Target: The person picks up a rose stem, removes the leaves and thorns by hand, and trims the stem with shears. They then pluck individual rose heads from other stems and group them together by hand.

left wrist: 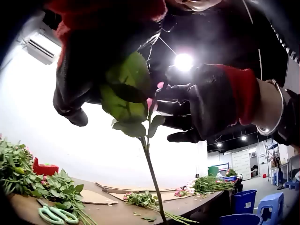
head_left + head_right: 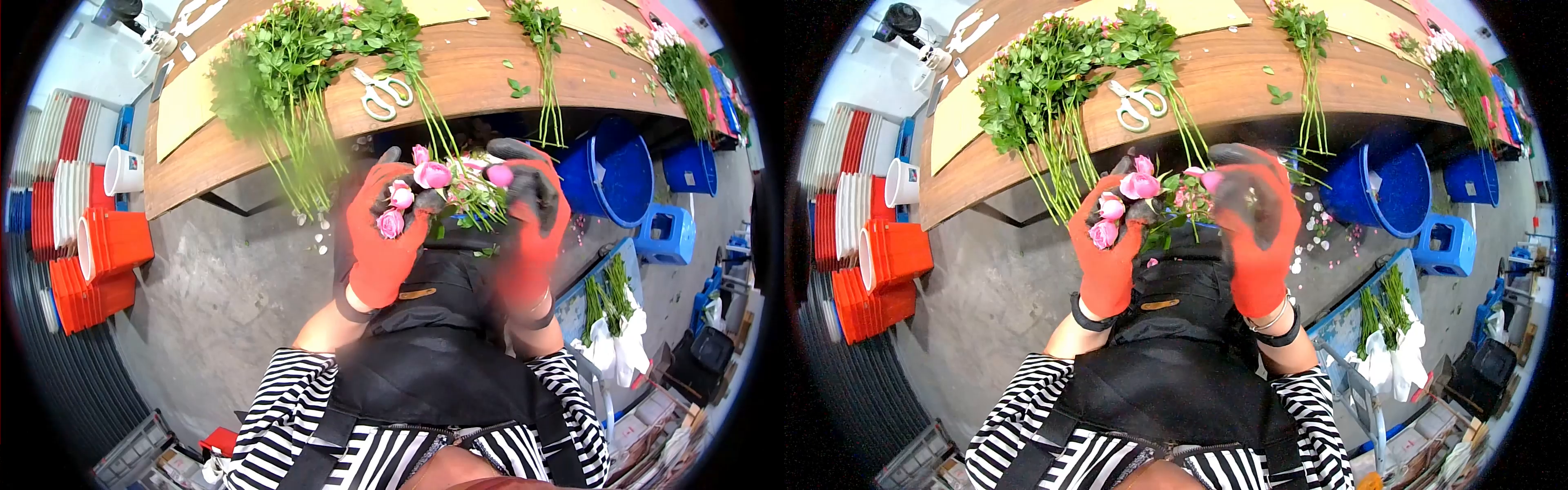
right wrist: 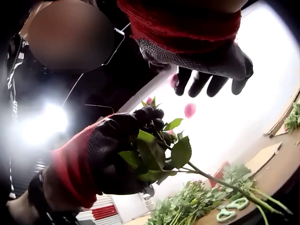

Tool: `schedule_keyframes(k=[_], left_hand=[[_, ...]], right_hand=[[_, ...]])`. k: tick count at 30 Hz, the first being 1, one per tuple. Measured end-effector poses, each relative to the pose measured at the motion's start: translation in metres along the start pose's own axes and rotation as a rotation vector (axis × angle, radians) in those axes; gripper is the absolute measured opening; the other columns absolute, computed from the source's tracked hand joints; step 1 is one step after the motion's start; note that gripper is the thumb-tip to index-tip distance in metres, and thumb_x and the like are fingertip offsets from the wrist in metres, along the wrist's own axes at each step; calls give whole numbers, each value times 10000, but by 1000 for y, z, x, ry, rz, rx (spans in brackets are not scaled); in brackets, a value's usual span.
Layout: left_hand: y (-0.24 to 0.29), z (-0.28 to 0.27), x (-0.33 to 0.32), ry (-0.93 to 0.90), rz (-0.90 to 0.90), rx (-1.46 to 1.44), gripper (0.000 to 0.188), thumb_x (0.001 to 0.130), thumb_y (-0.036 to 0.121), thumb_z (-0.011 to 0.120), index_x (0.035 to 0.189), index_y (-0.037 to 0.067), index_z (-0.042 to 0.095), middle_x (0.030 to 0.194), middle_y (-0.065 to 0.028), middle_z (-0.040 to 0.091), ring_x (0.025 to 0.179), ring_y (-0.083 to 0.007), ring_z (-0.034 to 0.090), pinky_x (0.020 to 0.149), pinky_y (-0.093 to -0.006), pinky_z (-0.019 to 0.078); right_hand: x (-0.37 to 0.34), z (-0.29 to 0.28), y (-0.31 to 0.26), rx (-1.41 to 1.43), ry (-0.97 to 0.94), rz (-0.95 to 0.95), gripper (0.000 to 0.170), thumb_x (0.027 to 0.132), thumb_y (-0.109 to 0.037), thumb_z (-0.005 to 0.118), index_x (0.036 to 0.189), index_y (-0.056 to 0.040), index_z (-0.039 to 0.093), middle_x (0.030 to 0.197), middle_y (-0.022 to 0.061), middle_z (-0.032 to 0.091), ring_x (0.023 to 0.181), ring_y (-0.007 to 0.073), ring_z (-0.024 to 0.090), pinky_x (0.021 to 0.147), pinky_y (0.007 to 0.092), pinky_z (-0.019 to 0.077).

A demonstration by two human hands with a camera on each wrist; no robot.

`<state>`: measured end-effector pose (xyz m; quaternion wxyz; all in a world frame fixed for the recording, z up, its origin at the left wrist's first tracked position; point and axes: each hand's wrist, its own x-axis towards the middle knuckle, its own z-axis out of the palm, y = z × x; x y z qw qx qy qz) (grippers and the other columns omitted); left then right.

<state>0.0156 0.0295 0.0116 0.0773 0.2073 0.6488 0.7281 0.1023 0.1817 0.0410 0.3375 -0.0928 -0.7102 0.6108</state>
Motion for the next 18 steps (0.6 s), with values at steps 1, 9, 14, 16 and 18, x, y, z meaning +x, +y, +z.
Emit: schedule_keyframes(k=[1, 9, 14, 16, 18], left_hand=[[2, 1, 0, -24, 3, 23, 325, 683, -46, 656, 1007, -37, 639, 1010, -138, 627, 1009, -279, 589, 1036, -419, 392], [0, 0, -1, -145, 8, 1, 390, 677, -56, 618, 1068, -59, 610, 1012, -123, 622, 991, -244, 585, 963, -341, 432], [8, 3, 0, -205, -141, -202, 398, 700, -37, 589, 1097, -63, 600, 1029, -103, 624, 996, -219, 574, 960, -323, 429], [10, 3, -1, -201, -173, -248, 382, 706, -32, 580, 1086, -59, 609, 1026, -98, 625, 996, -218, 570, 989, -348, 416], [4, -1, 1, -232, -30, -185, 379, 693, -33, 589, 1070, -43, 624, 1011, -98, 629, 994, -231, 575, 1023, -390, 393]], right_hand=[[1, 3, -3, -78, -17, 20, 402, 686, -4, 680, 1087, -5, 653, 1185, 125, 621, 1170, 264, 548, 1017, 380, 410], [1, 13, -11, -153, -100, -20, 436, 663, 30, 734, 1093, -18, 676, 1177, 117, 619, 1182, 264, 533, 1030, 369, 396], [-1, 17, -8, 338, 5, 306, 394, 729, 64, 636, 1120, 16, 633, 1163, 116, 626, 1137, 222, 558, 1021, 350, 399], [-4, 17, 3, 482, 98, 474, 400, 749, 68, 601, 1147, 25, 609, 1182, 111, 621, 1124, 202, 561, 1012, 334, 405], [1, 15, 12, 558, 151, 352, 446, 757, 61, 604, 1201, 25, 580, 1210, 103, 614, 1136, 196, 554, 1000, 328, 414]])
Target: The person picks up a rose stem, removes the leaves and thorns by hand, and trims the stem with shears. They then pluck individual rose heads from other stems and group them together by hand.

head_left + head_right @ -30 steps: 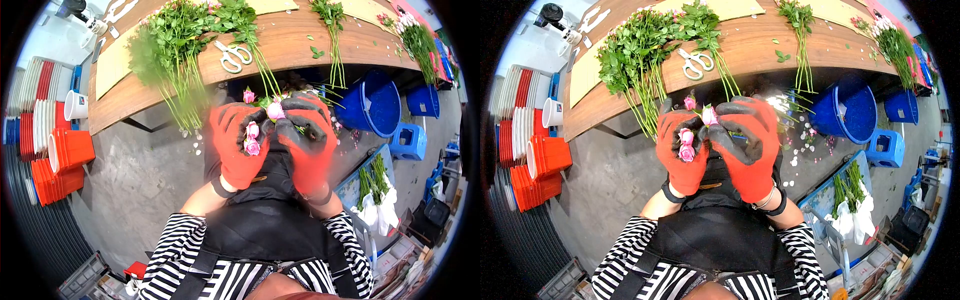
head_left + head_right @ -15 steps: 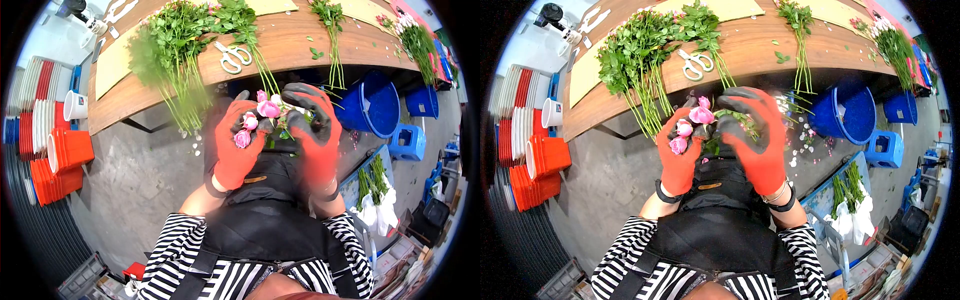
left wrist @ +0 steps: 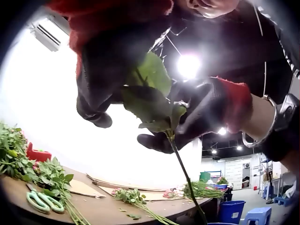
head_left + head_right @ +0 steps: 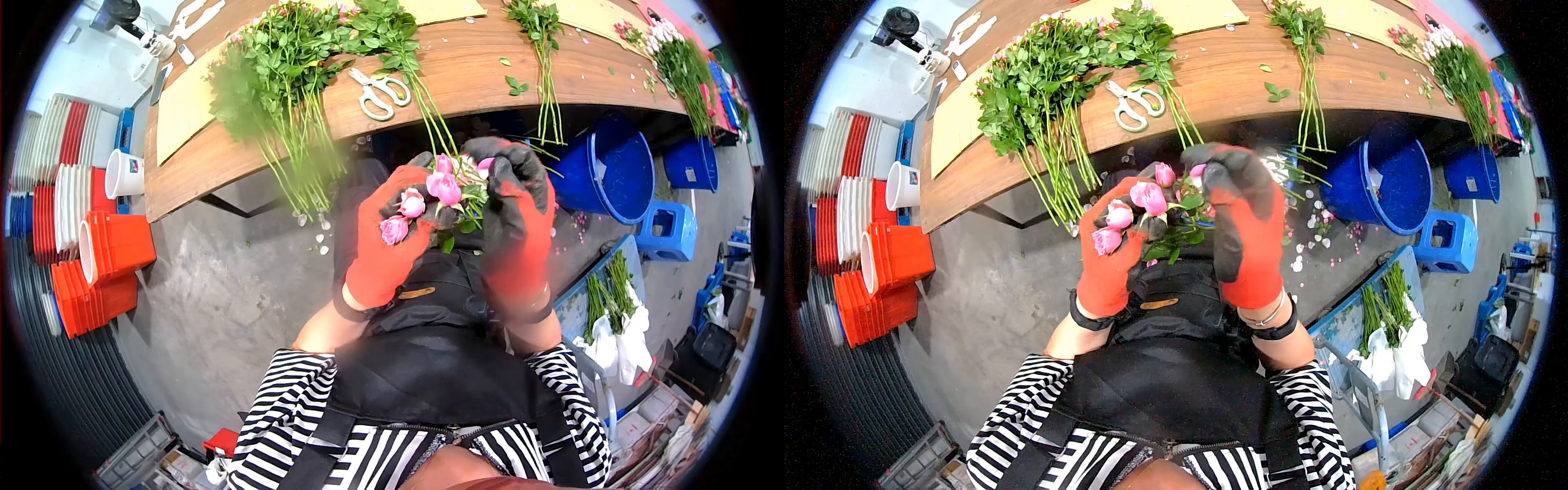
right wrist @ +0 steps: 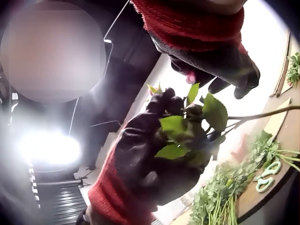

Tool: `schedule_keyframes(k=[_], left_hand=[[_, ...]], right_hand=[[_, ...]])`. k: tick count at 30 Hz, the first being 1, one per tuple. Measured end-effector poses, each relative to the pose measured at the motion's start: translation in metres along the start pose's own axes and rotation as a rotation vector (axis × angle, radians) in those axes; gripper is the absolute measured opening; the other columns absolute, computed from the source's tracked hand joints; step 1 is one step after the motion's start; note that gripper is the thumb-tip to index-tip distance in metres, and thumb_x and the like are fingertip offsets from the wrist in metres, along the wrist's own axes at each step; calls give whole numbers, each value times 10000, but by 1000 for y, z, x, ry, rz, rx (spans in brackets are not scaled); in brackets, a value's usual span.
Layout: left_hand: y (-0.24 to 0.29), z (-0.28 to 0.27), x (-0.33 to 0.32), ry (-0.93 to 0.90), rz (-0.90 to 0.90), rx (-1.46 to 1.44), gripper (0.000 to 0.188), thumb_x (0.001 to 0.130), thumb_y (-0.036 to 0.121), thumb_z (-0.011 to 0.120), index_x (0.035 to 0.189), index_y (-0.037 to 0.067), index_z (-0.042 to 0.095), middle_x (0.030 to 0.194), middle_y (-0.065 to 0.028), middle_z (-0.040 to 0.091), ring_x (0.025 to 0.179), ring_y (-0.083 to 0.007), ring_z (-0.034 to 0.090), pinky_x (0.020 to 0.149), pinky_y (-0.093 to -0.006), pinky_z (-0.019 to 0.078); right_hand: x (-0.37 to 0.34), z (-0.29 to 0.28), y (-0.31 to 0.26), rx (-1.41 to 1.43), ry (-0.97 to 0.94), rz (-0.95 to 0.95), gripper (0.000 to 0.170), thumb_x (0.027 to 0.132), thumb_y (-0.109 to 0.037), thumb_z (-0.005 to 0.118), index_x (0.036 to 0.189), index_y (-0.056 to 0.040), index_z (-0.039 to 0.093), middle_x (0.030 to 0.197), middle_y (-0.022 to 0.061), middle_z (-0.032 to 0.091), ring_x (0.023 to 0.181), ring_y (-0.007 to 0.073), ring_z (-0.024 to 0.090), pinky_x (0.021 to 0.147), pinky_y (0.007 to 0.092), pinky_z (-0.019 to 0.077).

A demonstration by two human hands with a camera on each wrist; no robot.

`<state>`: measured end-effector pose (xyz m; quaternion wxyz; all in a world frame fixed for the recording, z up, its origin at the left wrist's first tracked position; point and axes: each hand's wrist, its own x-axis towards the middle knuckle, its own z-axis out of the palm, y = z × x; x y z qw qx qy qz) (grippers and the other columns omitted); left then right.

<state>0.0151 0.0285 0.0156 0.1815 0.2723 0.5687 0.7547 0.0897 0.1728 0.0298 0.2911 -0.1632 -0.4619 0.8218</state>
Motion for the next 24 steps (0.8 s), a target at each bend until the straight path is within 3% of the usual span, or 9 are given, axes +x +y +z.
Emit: schedule_keyframes(k=[4, 5, 8, 12, 16, 19, 21, 23, 24], left_hand=[[1, -9, 4, -106, 194, 131, 382, 656, -32, 601, 1034, -7, 651, 986, -102, 636, 996, -267, 581, 1065, -462, 356], [4, -10, 4, -109, 202, 129, 381, 643, -23, 613, 1020, 10, 659, 980, -103, 640, 994, -287, 583, 1057, -466, 364], [8, -10, 6, -118, 256, 104, 374, 654, -19, 613, 1024, 11, 658, 986, -99, 642, 991, -280, 582, 1054, -468, 364], [2, -12, 8, -165, 302, 189, 406, 633, -13, 642, 1037, 18, 659, 982, -112, 651, 1022, -271, 593, 1041, -471, 376], [30, -4, 3, -206, -29, 31, 594, 666, 26, 715, 1243, -1, 577, 1265, -113, 576, 1152, -251, 568, 1065, -397, 376], [17, -12, 21, -180, 84, -399, 627, 812, 59, 685, 1382, -45, 444, 1316, -145, 543, 1211, -241, 539, 1069, -354, 378], [21, -17, 23, -35, -27, -284, 479, 869, 53, 600, 1328, -40, 504, 1273, -131, 579, 1168, -217, 560, 1048, -335, 389], [26, -21, 24, -15, -140, -90, 389, 894, 53, 561, 1274, -33, 562, 1251, -119, 599, 1140, -200, 572, 1029, -322, 401], [27, -22, 24, -62, -191, 52, 366, 891, 56, 563, 1246, -29, 591, 1251, -114, 602, 1133, -196, 574, 1019, -319, 407]], right_hand=[[8, -15, 0, -234, -12, -119, 552, 765, 37, 628, 1306, 15, 517, 1265, 100, 601, 1182, 193, 538, 1011, 333, 416], [9, -21, -9, -429, -167, -49, 590, 791, 28, 627, 1363, -1, 481, 1323, 107, 568, 1256, 209, 505, 1069, 361, 387], [7, -37, 11, -385, -390, 80, 580, 814, 31, 614, 1377, -12, 481, 1379, 114, 523, 1307, 206, 466, 1101, 370, 368], [-8, -53, 46, -336, -405, 228, 597, 834, 16, 615, 1405, -23, 446, 1397, 124, 502, 1291, 197, 474, 1086, 379, 387], [-24, -53, 58, -102, -207, 304, 566, 897, -100, 614, 1422, -34, 412, 1373, 119, 519, 1232, 225, 530, 1048, 384, 429], [-5, -72, 75, 208, -452, 124, 563, 951, -265, 601, 1428, -47, 398, 1369, 123, 517, 1218, 250, 550, 1049, 381, 438], [-16, -109, 107, 747, -172, 562, 555, 964, -305, 582, 1416, -38, 402, 1343, 135, 542, 1198, 274, 570, 1043, 397, 451], [-36, -57, 43, 478, -151, 422, 581, 973, -342, 564, 1436, -50, 368, 1279, 127, 584, 1120, 273, 610, 1000, 389, 481], [-38, -89, 70, 448, -144, 435, 612, 948, -301, 599, 1448, -49, 354, 1239, 129, 604, 1086, 263, 622, 961, 383, 495]])
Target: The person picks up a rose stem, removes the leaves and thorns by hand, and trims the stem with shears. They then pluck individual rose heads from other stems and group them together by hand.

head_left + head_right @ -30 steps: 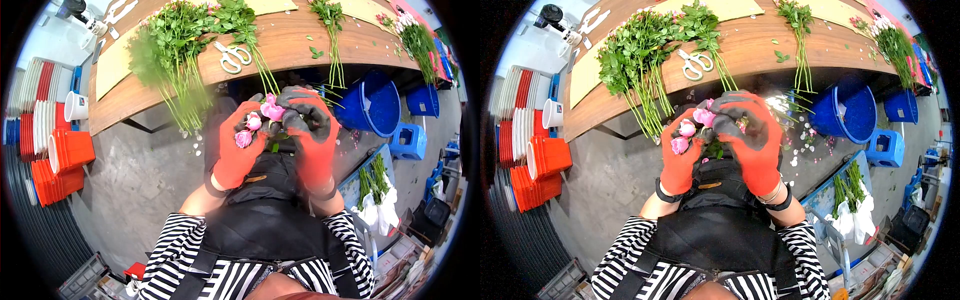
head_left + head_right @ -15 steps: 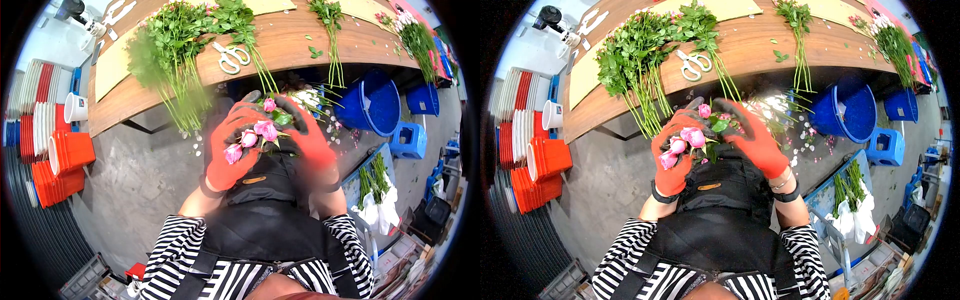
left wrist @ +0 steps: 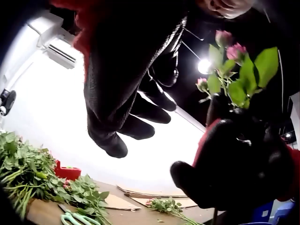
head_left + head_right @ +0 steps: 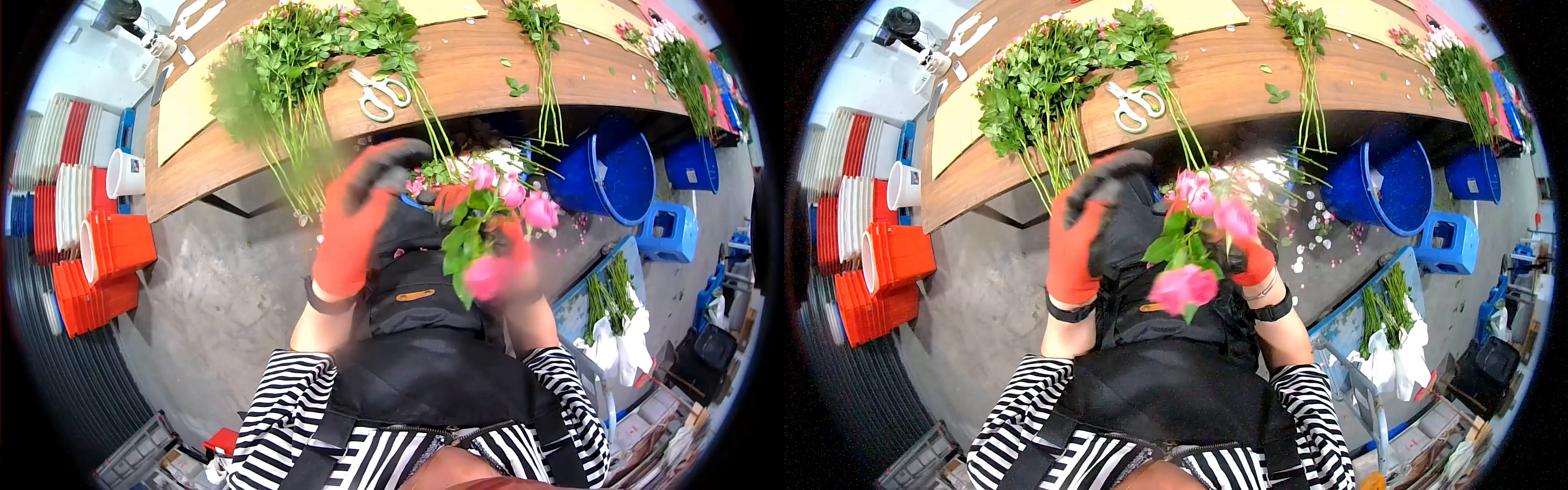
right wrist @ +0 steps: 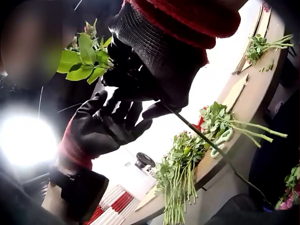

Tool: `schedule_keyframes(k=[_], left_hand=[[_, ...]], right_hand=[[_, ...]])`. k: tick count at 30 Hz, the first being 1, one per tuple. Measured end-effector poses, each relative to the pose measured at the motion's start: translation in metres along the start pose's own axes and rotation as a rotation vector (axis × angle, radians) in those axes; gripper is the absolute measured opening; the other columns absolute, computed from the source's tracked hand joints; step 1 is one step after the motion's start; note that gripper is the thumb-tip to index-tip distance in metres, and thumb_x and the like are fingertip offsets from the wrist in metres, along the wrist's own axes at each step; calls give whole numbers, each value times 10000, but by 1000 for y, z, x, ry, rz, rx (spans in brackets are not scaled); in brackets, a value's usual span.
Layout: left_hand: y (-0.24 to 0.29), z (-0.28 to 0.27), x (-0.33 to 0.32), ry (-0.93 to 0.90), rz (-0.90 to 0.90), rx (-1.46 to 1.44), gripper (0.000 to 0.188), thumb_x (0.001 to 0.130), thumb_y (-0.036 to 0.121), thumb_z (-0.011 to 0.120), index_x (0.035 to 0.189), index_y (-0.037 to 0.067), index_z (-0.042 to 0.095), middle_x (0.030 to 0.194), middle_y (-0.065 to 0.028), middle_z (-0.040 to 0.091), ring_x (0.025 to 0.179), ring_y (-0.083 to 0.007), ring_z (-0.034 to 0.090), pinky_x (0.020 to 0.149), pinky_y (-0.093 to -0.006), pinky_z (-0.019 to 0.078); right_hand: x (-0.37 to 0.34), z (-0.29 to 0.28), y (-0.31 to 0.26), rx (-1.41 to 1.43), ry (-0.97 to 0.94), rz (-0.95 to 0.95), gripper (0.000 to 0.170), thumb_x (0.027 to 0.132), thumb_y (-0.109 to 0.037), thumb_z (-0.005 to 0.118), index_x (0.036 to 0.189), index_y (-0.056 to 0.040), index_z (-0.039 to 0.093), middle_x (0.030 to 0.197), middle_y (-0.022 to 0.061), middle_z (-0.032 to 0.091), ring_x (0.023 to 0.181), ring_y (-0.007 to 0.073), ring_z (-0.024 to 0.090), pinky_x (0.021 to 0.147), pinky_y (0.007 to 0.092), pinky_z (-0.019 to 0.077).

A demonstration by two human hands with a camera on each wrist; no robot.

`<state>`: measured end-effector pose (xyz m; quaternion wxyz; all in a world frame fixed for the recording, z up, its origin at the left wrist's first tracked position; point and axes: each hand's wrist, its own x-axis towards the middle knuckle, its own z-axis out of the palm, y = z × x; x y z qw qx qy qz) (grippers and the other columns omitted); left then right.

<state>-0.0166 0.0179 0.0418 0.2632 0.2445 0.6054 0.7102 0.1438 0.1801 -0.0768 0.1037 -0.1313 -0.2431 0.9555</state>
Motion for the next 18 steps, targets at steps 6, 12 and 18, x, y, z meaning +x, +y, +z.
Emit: schedule_keyframes(k=[6, 12, 18], left_hand=[[-22, 17, -8, -135, 96, 64, 360, 750, 19, 717, 1110, 9, 690, 1228, -121, 604, 1174, -232, 550, 997, -354, 425], [-26, 13, -14, -9, 118, 110, 364, 684, 9, 754, 1045, 14, 709, 1118, -102, 643, 1049, -234, 580, 916, -352, 450], [-20, 27, -15, 171, 364, 553, 324, 686, 103, 766, 1005, 61, 723, 895, -88, 644, 946, -304, 584, 877, -412, 471]], right_hand=[[-2, 45, -17, -312, -66, -66, 686, 807, -99, 740, 1401, -9, 408, 1208, 137, 616, 1060, 238, 621, 905, 362, 500], [25, 70, -31, -830, -91, -323, 508, 706, -61, 729, 1187, 3, 578, 1199, 105, 601, 1140, 232, 560, 1012, 367, 418], [23, 99, -54, -1500, -73, -872, 412, 636, -162, 837, 988, -57, 650, 1056, 74, 649, 1101, 311, 565, 1006, 431, 405]])
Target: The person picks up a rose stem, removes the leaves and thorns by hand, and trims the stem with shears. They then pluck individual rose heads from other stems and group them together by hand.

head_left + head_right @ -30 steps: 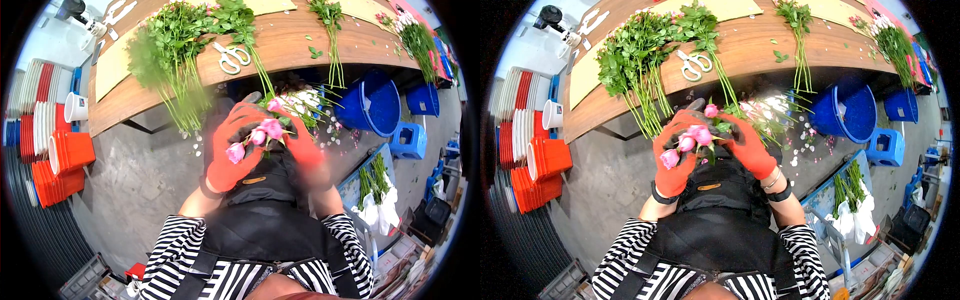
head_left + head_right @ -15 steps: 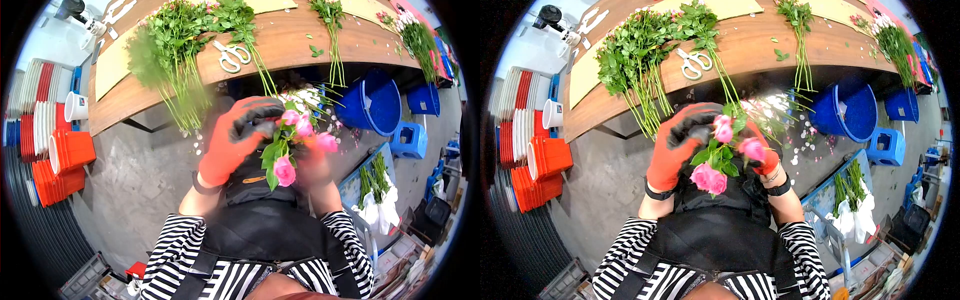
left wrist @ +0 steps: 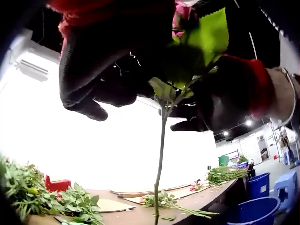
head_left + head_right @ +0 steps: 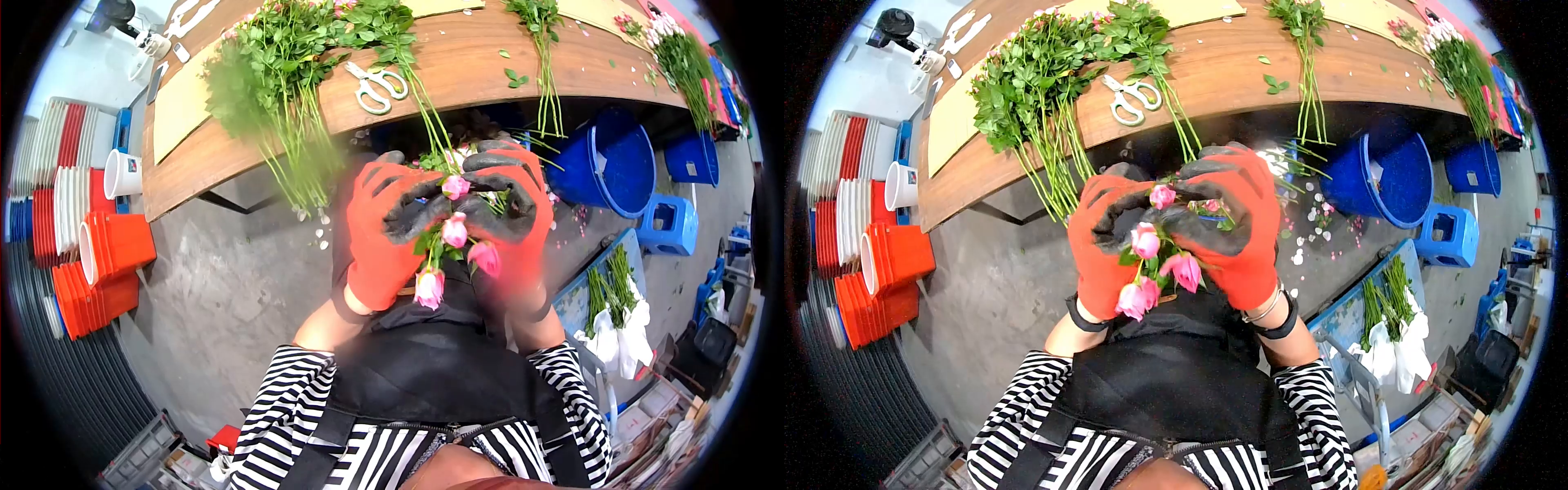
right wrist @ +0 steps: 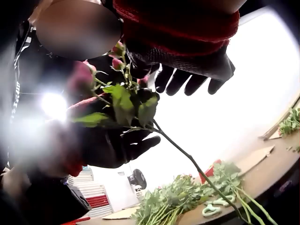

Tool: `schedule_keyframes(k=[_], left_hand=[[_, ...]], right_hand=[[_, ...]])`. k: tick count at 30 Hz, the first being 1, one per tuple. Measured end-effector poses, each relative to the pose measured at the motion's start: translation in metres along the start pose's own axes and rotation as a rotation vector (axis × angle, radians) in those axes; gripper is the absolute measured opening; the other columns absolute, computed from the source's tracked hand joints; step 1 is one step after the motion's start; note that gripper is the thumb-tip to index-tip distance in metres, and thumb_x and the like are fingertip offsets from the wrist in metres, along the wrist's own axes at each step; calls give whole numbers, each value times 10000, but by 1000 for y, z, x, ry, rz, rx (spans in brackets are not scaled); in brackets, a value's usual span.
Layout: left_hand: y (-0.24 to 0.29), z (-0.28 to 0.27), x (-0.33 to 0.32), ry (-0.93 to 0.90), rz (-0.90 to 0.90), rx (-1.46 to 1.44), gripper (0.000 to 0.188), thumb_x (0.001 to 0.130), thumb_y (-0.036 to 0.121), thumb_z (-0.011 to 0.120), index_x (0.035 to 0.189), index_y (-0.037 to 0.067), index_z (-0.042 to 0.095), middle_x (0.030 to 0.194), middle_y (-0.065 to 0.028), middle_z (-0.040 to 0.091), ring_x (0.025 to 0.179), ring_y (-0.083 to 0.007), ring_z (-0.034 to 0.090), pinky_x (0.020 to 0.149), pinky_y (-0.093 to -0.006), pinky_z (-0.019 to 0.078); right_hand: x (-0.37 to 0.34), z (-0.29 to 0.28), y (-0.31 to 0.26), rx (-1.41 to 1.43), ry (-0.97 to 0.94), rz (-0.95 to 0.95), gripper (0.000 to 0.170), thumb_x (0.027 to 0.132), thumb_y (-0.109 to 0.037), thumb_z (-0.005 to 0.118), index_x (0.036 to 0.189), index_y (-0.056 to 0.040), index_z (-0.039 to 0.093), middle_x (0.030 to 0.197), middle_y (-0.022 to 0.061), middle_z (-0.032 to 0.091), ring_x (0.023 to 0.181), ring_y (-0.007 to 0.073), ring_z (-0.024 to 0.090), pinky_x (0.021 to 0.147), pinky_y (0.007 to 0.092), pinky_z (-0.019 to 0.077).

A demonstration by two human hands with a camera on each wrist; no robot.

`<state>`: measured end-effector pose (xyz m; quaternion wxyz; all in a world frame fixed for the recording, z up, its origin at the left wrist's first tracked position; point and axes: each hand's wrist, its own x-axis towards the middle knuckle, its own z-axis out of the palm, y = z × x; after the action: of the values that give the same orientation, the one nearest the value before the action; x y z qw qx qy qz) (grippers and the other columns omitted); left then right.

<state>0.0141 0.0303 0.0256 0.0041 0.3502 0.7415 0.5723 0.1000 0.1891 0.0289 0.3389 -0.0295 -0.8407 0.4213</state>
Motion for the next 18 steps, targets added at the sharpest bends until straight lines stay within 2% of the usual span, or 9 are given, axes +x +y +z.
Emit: schedule_keyframes(k=[2, 4, 6, 11, 16, 18], left_hand=[[-4, 0, -2, 30, 169, 203, 355, 676, 159, 731, 1007, 34, 711, 924, -98, 639, 910, -273, 602, 810, -371, 480], [1, 1, -5, 77, 187, 276, 350, 663, 176, 740, 995, 69, 721, 905, -86, 626, 923, -313, 576, 875, -442, 461], [10, 6, -5, 118, 146, 321, 294, 679, 95, 751, 972, 100, 733, 886, -63, 623, 950, -317, 553, 976, -507, 440], [3, 6, -3, 97, 203, 237, 375, 613, 90, 785, 982, 74, 719, 898, -63, 614, 967, -315, 545, 1001, -522, 422], [-1, 6, -6, 91, 153, 195, 393, 602, 75, 789, 988, 70, 712, 906, -67, 606, 968, -327, 547, 1004, -523, 419], [-2, 6, -7, 79, 126, 161, 401, 595, 73, 789, 989, 72, 711, 915, -71, 603, 975, -331, 546, 1006, -526, 414]], right_hand=[[3, 3, -15, -110, 23, -10, 365, 635, -170, 845, 933, -76, 656, 1020, 67, 659, 1082, 327, 564, 997, 452, 403], [0, 7, -20, -144, 60, 43, 331, 647, -157, 839, 914, -83, 658, 1004, 74, 657, 1069, 324, 566, 980, 452, 409], [-3, 10, -17, -169, 79, 37, 316, 657, -141, 830, 917, -84, 658, 1000, 75, 656, 1068, 323, 567, 978, 451, 411], [-5, 13, -16, -56, 108, 67, 283, 688, -87, 795, 943, -56, 676, 1008, 88, 659, 1058, 326, 573, 973, 444, 419], [-8, 12, -14, -24, 86, 78, 294, 701, -62, 778, 981, -56, 689, 1024, 94, 667, 1043, 318, 584, 974, 441, 420], [-7, 13, -15, -118, 123, 22, 306, 695, -81, 789, 983, -59, 689, 1025, 94, 668, 1048, 313, 583, 982, 444, 412]])
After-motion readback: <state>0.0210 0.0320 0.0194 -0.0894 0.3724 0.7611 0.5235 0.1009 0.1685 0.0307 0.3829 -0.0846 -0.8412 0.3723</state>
